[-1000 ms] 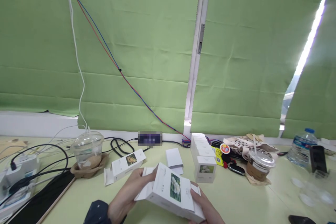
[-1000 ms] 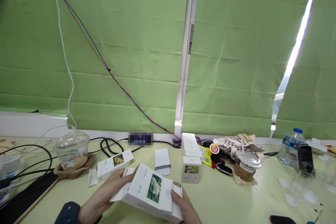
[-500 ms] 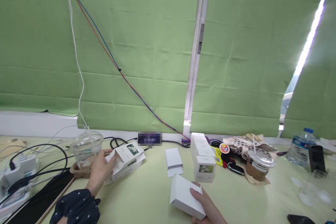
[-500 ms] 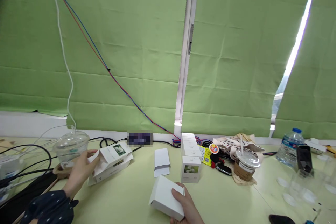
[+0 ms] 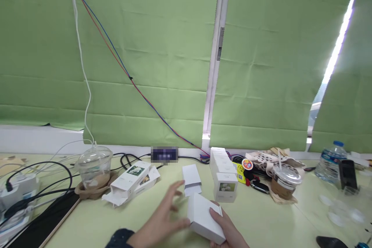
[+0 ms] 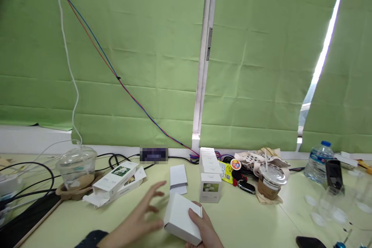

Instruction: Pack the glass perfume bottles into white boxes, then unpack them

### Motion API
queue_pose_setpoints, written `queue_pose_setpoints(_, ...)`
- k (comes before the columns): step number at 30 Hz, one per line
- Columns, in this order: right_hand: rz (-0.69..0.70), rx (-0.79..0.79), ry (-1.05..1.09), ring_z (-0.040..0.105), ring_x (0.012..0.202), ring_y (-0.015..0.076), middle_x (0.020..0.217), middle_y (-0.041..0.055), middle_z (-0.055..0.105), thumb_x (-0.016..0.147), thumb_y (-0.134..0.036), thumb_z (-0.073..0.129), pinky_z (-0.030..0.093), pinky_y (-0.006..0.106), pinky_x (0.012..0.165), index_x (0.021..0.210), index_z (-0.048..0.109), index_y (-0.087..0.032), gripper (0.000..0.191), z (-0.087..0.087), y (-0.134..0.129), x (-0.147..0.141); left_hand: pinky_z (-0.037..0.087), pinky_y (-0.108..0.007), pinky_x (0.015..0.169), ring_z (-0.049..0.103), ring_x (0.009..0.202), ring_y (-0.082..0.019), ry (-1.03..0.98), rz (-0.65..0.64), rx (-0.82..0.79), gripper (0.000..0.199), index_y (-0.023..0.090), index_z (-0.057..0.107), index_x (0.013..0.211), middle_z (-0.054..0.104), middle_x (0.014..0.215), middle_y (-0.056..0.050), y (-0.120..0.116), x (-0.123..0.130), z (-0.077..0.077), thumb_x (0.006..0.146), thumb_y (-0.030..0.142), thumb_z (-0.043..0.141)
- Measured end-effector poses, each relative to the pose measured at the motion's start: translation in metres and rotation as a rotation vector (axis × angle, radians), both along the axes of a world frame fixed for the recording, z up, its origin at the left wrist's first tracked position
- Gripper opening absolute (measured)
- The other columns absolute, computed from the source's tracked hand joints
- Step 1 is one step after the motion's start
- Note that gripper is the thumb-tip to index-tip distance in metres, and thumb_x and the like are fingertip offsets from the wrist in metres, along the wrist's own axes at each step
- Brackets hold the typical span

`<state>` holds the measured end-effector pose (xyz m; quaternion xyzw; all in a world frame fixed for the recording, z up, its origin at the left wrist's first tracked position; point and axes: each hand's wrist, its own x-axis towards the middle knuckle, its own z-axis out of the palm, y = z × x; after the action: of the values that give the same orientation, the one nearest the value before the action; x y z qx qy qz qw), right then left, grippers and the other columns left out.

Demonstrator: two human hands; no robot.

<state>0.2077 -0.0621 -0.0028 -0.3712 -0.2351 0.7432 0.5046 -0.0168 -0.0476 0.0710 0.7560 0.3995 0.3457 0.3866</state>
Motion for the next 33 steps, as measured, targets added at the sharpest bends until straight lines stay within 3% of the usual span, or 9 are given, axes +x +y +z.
queue_pose_setpoints(2, 0.026, 0.071, 0.023, 0.067, 0.048, 0.0176, 0.076, 0.0049, 0.073, 0.058, -0.051, 0.086, 0.051, 0.020, 0.030, 0.127, 0.032, -0.019, 0.093, 0.003, -0.004, -0.002, 0.048, -0.040, 0.091, 0.050, 0.121, -0.031, -0.081, -0.131, -0.183, 0.103, 0.031, 0.018, 0.143, 0.043, 0.143, -0.013, -0.011, 0.020, -0.015, 0.063, 0.032, 0.081)
queue_pose_setpoints(5, 0.106, 0.067, 0.095, 0.072, 0.057, 0.0224, 0.088, 0.0110, 0.075, 0.066, -0.053, 0.081, 0.058, 0.026, 0.038, 0.130, 0.033, -0.017, 0.088, 0.011, -0.009, -0.004, 0.047, -0.040, 0.089, 0.060, 0.108, -0.030, -0.286, -0.114, -0.268, 0.094, 0.027, 0.030, 0.133, 0.057, 0.128, -0.014, -0.018, 0.036, -0.022, 0.057, 0.036, 0.084)
queue_pose_setpoints(8, 0.167, -0.032, 0.193, 0.073, 0.062, 0.0233, 0.092, 0.0141, 0.075, 0.072, -0.056, 0.074, 0.061, 0.029, 0.045, 0.131, 0.038, -0.014, 0.081, 0.019, -0.010, -0.004, 0.048, -0.039, 0.083, 0.062, 0.102, -0.030, -0.419, -0.073, -0.270, 0.083, 0.027, 0.041, 0.118, 0.066, 0.112, -0.010, -0.019, 0.039, -0.015, 0.051, 0.036, 0.088)
queue_pose_setpoints(12, 0.167, -0.033, 0.220, 0.071, 0.060, 0.0194, 0.085, 0.0083, 0.075, 0.078, -0.055, 0.070, 0.061, 0.028, 0.043, 0.125, 0.047, -0.016, 0.066, 0.021, -0.009, -0.003, 0.050, -0.037, 0.077, 0.064, 0.095, -0.028, -0.518, -0.038, -0.267, 0.078, 0.029, 0.042, 0.116, 0.064, 0.109, -0.007, -0.016, 0.034, -0.008, 0.053, 0.038, 0.087)
queue_pose_setpoints(15, 0.142, 0.046, 0.210, 0.071, 0.063, 0.0189, 0.084, 0.0021, 0.075, 0.072, -0.051, 0.076, 0.059, 0.026, 0.041, 0.117, 0.053, -0.023, 0.058, 0.014, -0.006, -0.002, 0.050, -0.037, 0.082, 0.061, 0.103, -0.029, -0.512, 0.007, -0.209, 0.074, 0.030, 0.041, 0.117, 0.063, 0.111, -0.006, -0.012, 0.029, -0.008, 0.057, 0.038, 0.085)
queue_pose_setpoints(21, 0.104, 0.036, 0.114, 0.069, 0.052, 0.0157, 0.073, 0.0033, 0.075, 0.069, -0.053, 0.078, 0.049, 0.015, 0.034, 0.099, 0.058, -0.019, 0.049, -0.001, 0.003, -0.005, 0.051, -0.036, 0.081, 0.058, 0.108, -0.032, -0.541, 0.153, -0.056, 0.076, 0.030, 0.046, 0.115, 0.062, 0.109, -0.006, -0.011, 0.036, -0.011, 0.052, 0.048, 0.084)
queue_pose_setpoints(28, -0.002, -0.004, 0.026, 0.068, 0.048, 0.0155, 0.069, 0.0051, 0.073, 0.074, -0.043, 0.071, 0.046, 0.017, 0.035, 0.098, 0.061, -0.015, 0.037, 0.008, 0.003, -0.004, 0.055, -0.034, 0.081, 0.063, 0.101, -0.032, -0.539, 0.337, -0.027, 0.074, 0.027, 0.052, 0.108, 0.067, 0.103, -0.005, -0.011, 0.028, 0.000, 0.048, 0.053, 0.084)
queue_pose_setpoints(31, -0.094, -0.079, -0.041, 0.053, 0.031, 0.0082, 0.048, 0.0002, 0.063, 0.081, -0.038, 0.062, 0.033, 0.013, 0.029, 0.078, 0.061, -0.014, 0.024, 0.014, 0.004, 0.002, 0.057, -0.033, 0.080, 0.061, 0.109, -0.033, -0.534, 0.498, -0.054, 0.071, 0.026, 0.052, 0.110, 0.065, 0.113, -0.006, -0.002, 0.015, 0.012, 0.051, 0.053, 0.083)
queue_pose_setpoints(33, -0.127, -0.114, -0.067, 0.040, 0.023, 0.0041, 0.040, -0.0033, 0.055, 0.085, -0.037, 0.055, 0.022, 0.013, 0.026, 0.067, 0.056, -0.016, 0.027, 0.017, 0.005, 0.005, 0.056, -0.033, 0.087, 0.057, 0.116, -0.031, -0.572, 0.609, -0.018, 0.071, 0.027, 0.048, 0.115, 0.060, 0.122, -0.006, 0.009, 0.012, 0.019, 0.057, 0.051, 0.081)
